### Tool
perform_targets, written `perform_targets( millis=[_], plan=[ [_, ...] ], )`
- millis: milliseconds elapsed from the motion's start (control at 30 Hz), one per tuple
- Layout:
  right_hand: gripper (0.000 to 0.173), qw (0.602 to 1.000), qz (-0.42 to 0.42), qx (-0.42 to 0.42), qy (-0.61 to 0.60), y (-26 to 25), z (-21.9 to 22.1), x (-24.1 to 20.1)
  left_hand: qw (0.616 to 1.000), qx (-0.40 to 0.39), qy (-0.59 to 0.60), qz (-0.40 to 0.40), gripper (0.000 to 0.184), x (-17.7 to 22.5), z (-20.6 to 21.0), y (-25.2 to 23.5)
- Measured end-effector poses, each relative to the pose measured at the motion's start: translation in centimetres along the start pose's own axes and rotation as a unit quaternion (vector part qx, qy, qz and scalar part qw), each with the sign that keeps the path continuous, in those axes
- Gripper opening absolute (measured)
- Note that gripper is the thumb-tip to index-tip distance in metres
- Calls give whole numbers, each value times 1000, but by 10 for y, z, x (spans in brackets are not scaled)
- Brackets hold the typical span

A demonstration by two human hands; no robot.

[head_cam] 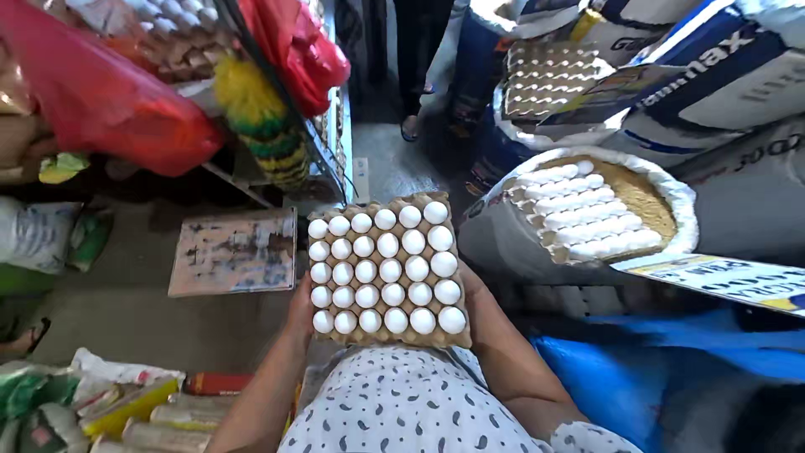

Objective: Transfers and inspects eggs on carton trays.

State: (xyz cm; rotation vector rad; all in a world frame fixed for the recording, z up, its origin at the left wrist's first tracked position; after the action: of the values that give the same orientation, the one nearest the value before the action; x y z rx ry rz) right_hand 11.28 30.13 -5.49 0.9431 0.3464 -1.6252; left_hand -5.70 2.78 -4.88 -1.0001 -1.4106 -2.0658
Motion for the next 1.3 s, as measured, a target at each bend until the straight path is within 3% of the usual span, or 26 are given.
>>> perform_targets(
  millis=[67, 133, 167, 267, 300, 467, 600, 800, 900, 1000, 1100, 1200, 1300],
  plan=[
    [31, 992, 21, -25, -122, 2, 1, 27, 998, 49, -30, -4, 51, -9, -28, 17],
    [30, 982, 36, -24, -183, -4, 3, 48, 994, 103, -45, -12, 52, -21, -53, 27],
    [42, 983, 57, 16, -174, -6, 4, 61, 992, 111, -55, -15, 53, -30, -66, 30],
    [109, 978, 172, 47, -109, -11, 24, 104, 995, 97, -35, -15, 54, -62, -111, 28],
    [119, 973, 213, 46, -81, -13, 33, 119, 995, 91, -22, -14, 55, -72, -129, 26],
    [111, 936, 352, 27, 17, -28, 85, 200, 987, 136, -74, -43, 54, -95, -220, 24],
    [106, 905, 416, 79, 48, -63, 123, 276, 980, 151, -90, -93, 56, -95, -304, 2],
    [99, 898, 396, 190, 23, -160, 165, 397, 971, 145, -102, -161, 57, -70, -427, -108],
    [99, 908, 359, 215, 8, -221, 181, 440, 965, 155, -136, -163, 67, -49, -471, -176],
    [96, 914, 323, 245, 14, -278, 184, 472, 967, 125, -179, -133, 74, -29, -500, -250],
    [95, 923, 298, 242, 20, -327, 173, 504, 964, 141, -188, -127, 78, -20, -518, -312],
    [91, 921, 281, 269, 21, -365, 158, 526, 978, 136, -121, -102, 76, -21, -520, -355],
    [84, 922, 253, 288, 51, -388, 132, 543, 986, 74, -140, -58, 82, -22, -521, -383]
  ],
)
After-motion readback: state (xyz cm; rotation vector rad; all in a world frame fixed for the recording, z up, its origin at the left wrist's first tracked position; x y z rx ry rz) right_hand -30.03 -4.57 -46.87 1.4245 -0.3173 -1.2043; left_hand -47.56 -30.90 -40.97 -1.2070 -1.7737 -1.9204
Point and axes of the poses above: each hand's wrist, its own y-axis away from the middle knuckle, its own z-axis out of the palm, x = y × z, the point moved 8 cm from there along -y, towards the middle knuckle, and after that the axes turned 2 degrees about -x, right-handed, at the moved point
